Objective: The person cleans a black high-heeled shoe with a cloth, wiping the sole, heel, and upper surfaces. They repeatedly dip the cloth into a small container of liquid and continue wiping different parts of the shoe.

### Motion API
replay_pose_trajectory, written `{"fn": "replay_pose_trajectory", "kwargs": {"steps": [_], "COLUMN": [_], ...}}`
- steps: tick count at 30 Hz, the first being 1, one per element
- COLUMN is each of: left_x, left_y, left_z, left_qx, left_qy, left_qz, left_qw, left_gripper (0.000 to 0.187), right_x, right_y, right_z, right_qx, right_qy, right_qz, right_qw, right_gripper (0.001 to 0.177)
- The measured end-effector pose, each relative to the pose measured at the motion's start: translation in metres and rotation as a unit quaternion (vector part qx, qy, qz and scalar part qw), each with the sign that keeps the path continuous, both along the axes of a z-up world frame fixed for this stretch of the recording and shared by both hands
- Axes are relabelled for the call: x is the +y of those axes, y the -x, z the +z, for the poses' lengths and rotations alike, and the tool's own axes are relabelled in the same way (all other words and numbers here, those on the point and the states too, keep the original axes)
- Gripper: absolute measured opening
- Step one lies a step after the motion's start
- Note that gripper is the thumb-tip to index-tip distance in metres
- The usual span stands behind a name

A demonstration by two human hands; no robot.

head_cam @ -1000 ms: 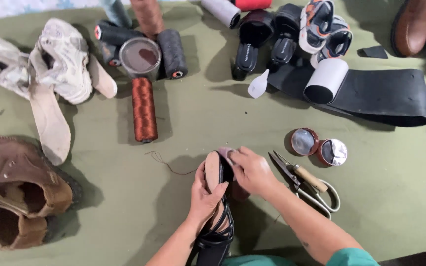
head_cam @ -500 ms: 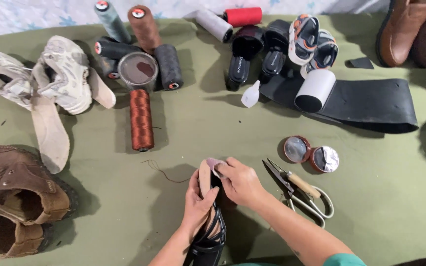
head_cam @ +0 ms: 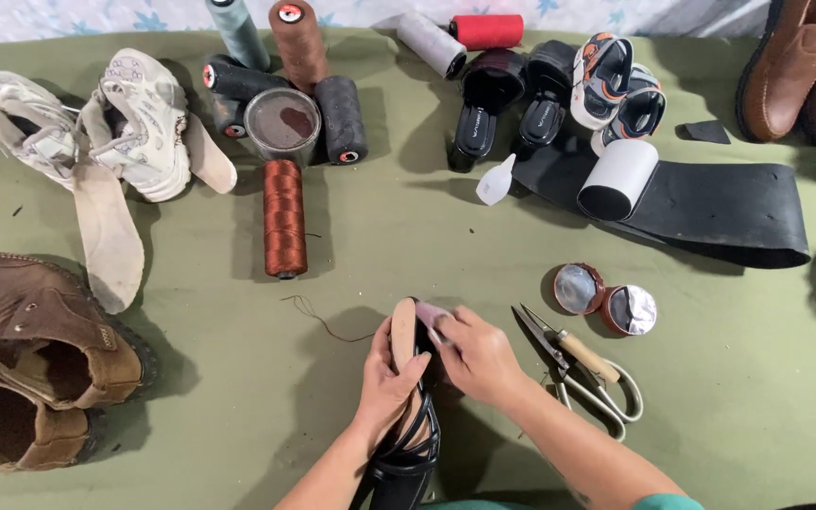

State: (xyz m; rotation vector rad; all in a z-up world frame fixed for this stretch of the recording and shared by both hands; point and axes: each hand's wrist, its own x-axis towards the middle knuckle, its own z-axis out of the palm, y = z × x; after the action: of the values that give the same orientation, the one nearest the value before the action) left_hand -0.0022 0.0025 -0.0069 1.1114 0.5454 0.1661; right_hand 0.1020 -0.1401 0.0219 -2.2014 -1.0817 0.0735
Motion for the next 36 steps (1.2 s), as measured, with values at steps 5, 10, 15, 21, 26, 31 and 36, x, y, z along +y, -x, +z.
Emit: {"fn": "replay_pose_trajectory", "kwargs": {"steps": [5, 10, 15, 21, 26, 31, 36], "left_x": [-0.001, -0.001, -0.003, -0.005, -0.006, -0.007, -0.004], "left_y": [-0.004, -0.005, -0.004, -0.001, -0.001, 0.0, 0.001], "left_z": [0.006, 0.006, 0.01, 0.011, 0.003, 0.006, 0.003], "left_qx": [0.053, 0.065, 0.069, 0.034, 0.025, 0.03, 0.034], "left_qy": [0.047, 0.025, 0.058, 0.087, 0.06, 0.068, 0.056], "left_qz": [0.003, -0.005, 0.006, 0.023, 0.026, 0.029, 0.019], "left_qw": [0.998, 0.998, 0.996, 0.995, 0.998, 0.997, 0.998], "left_gripper": [0.08, 0.085, 0.08, 0.082, 0.079, 0.076, 0.078], "right_x": [-0.078, -0.172, -0.186, -0.136, -0.113, -0.105, -0.107], "right_y": [0.006, -0.046, -0.067, -0.051, -0.052, -0.073, -0.075], "right_z": [0.006, 0.076, 0.104, 0.118, 0.111, 0.071, 0.069], "right_qx": [0.075, 0.197, 0.308, 0.384, 0.401, 0.381, 0.343], "right_qy": [-0.006, -0.036, 0.017, 0.061, 0.073, 0.058, 0.062], "right_qz": [-0.156, -0.506, -0.561, -0.521, -0.451, -0.386, -0.361], "right_qw": [0.985, 0.839, 0.768, 0.76, 0.794, 0.838, 0.865], "right_gripper": [0.061, 0.032, 0.04, 0.055, 0.036, 0.06, 0.023]}}
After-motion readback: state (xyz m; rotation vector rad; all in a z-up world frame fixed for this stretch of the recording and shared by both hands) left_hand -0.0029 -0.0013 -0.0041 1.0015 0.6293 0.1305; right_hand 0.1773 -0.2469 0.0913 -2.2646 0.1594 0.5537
